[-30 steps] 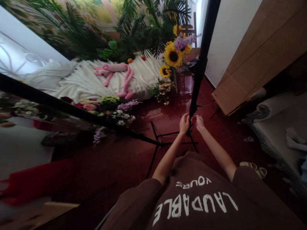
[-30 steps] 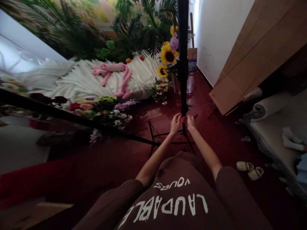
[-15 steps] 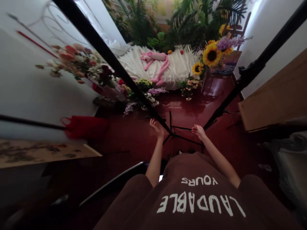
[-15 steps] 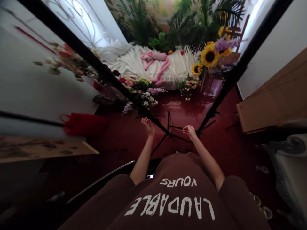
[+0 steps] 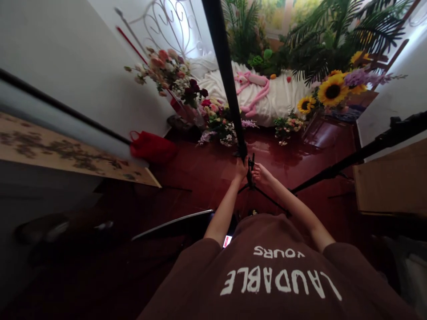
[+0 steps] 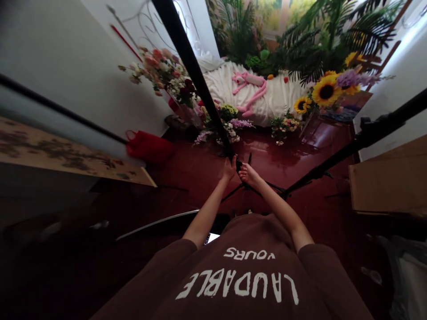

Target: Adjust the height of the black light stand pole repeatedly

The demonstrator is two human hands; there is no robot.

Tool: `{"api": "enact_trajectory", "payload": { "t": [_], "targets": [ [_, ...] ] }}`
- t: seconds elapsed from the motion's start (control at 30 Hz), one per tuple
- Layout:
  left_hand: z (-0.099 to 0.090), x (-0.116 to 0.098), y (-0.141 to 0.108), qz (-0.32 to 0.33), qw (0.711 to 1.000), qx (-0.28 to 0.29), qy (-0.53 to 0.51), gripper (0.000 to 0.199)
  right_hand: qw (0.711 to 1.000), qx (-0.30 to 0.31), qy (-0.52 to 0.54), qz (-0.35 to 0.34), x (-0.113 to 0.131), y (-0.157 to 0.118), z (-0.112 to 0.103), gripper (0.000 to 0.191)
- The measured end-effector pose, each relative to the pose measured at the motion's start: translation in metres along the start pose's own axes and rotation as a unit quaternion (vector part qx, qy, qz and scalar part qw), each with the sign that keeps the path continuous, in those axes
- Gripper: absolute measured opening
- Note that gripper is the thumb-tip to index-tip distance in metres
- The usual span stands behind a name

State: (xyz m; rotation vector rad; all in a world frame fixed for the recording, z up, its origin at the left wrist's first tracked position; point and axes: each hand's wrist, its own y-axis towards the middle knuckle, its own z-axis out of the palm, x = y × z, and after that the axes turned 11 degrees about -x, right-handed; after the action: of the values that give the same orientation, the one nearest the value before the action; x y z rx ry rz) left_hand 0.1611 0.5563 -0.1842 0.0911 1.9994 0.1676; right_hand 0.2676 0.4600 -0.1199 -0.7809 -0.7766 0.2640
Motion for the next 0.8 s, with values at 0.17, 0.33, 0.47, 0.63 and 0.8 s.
{"api": "enact_trajectory", "payload": {
  "t": [0.17,0.33,0.47,0.63,0.8],
  "targets": [
    [-0.001,0.001,0.000,-0.008,0.999,-0.004,0.032,0.048,0.989,0.035,0.132,0.062,0.001,0.014,0.027,0.039],
    [-0.009,-0.004,0.000,0.012,0.999,0.023,0.044,0.046,0.997,-0.005,0.078,0.012,-0.002,0.017,0.028,0.031],
    [-0.017,-0.006,0.002,0.045,0.997,0.046,0.032,0.043,0.987,-0.065,-0.083,-0.123,0.004,0.014,0.023,0.021],
    [-0.022,-0.007,0.003,0.096,0.994,0.031,0.029,0.042,0.857,-0.115,-0.327,-0.382,0.007,0.012,0.010,0.011],
    [-0.030,-0.017,0.011,0.123,0.990,0.023,0.058,0.042,0.796,-0.146,-0.356,-0.468,-0.005,0.015,0.003,0.018]
  ]
}}
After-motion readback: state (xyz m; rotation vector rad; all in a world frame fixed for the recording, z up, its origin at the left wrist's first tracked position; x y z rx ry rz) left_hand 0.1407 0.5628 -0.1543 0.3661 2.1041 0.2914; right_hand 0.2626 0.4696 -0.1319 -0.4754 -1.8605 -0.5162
